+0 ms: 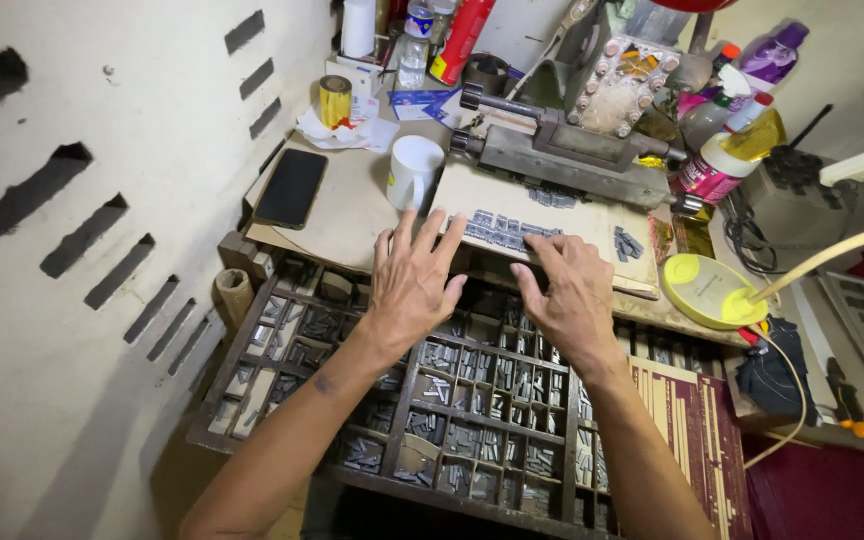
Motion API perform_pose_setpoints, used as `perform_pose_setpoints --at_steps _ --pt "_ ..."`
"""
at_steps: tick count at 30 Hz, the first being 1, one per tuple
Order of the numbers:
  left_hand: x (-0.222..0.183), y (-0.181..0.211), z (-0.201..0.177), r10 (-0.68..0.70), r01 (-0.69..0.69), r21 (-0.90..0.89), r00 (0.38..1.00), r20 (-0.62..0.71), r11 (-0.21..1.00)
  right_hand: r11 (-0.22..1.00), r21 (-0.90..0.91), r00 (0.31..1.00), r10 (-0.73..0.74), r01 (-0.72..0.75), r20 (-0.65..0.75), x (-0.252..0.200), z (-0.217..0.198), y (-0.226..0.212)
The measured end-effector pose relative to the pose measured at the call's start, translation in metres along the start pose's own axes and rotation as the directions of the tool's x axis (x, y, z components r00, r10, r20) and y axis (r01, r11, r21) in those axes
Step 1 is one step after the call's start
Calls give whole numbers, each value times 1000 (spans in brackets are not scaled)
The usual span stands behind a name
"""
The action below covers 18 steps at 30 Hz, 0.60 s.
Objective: Selecting individual metal type characters from a type case and arranging them into a layout for a printing press.
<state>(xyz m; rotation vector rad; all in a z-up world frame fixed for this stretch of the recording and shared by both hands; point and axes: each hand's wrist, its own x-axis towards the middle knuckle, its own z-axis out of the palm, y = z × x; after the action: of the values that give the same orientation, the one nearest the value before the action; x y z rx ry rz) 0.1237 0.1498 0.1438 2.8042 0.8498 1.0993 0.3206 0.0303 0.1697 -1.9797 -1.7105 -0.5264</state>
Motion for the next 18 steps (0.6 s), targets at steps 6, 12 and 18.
perform_pose_setpoints --at_steps 6,12,18 --pt "0 7 1 13 -13 20 1000 5 1000 998 -69 1000 9 -11 -19 -7 5 -1" --pt "-2 21 5 8 -8 4 1000 -12 1000 999 -38 999 32 -32 23 -3 -2 17" --pt "-1 24 11 -27 27 9 1000 -3 1000 992 2 966 122 -126 227 22 -28 14"
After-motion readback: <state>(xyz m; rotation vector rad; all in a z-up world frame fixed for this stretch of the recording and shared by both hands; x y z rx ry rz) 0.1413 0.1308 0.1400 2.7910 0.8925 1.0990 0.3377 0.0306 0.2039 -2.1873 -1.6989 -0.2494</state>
